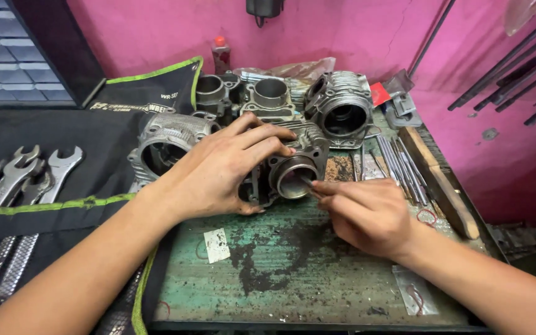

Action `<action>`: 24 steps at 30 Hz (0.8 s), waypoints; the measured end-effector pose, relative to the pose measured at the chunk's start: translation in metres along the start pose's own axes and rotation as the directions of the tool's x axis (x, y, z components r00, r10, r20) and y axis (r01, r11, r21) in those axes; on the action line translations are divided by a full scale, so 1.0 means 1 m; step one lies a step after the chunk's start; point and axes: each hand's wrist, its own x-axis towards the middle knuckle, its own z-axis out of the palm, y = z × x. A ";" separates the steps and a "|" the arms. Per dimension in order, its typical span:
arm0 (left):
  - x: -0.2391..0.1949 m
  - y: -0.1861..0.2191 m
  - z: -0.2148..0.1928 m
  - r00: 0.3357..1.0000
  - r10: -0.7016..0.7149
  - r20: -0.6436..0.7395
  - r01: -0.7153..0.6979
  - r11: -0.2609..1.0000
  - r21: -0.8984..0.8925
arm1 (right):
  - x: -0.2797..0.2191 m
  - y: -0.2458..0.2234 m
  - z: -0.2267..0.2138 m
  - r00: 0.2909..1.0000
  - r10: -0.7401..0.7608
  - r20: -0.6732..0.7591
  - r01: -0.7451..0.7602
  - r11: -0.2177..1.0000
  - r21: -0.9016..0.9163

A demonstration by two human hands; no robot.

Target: Scraping and cleaning the surface of a motorcycle cylinder block using a small hand tool to remove residue.

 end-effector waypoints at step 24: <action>0.003 0.004 -0.005 0.997 -0.060 0.043 0.055 0.993 0.109 | 0.004 0.005 0.013 0.998 0.042 0.048 -0.034 0.988 -0.150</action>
